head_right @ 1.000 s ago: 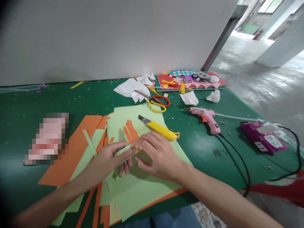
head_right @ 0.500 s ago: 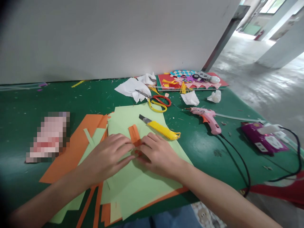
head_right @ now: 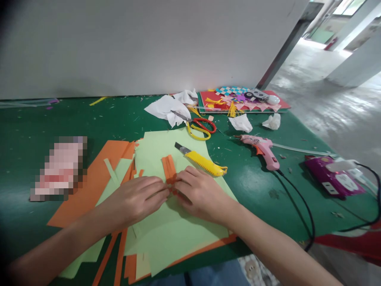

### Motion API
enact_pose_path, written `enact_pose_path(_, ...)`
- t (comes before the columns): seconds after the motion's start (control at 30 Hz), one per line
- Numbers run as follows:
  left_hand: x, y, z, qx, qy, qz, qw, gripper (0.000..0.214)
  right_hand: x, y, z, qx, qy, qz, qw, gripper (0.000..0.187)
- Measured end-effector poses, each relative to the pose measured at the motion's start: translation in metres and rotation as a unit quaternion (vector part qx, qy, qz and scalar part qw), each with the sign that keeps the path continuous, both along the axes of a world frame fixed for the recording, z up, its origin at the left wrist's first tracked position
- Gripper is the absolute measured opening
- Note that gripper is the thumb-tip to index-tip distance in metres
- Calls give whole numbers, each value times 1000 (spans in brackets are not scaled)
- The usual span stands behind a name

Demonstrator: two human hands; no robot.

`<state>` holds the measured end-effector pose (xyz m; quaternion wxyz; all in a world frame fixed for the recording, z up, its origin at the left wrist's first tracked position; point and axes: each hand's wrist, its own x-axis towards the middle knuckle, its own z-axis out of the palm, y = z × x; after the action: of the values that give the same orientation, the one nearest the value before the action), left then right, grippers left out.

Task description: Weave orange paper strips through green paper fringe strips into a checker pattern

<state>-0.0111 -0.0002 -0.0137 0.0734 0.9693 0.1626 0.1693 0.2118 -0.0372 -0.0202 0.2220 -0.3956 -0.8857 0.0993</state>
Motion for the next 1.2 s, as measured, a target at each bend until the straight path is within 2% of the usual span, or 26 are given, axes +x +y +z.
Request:
enact_pose_path(0.27,-2,-2,4,14,27,-23,999,25,-5,-4,-1,67,-11,18,998,16)
enact_pose_path(0.47,-3,-1,6,-15,0,-23,1000,26,-9,-2,-3,103,-29,24,994,20)
enact_pose_path(0.63,-3,0,4,42,27,-41,998,25,-13,-4,-4,118,-43,15,992,24)
enact_pose_path(0.83,-3,1,2,103,8,-46,994,20,-16,-6,-8,130,-35,8,991,25)
enact_pose_path(0.93,-2,1,1,120,15,-46,992,19,-15,-5,-9,124,-27,3,992,25)
enact_pose_path(1.1,-3,2,2,120,14,-49,991,19,-6,-3,-7,55,33,5,998,18)
enact_pose_path(1.2,-4,2,3,127,20,-52,990,20,0,-2,-4,42,29,18,999,16)
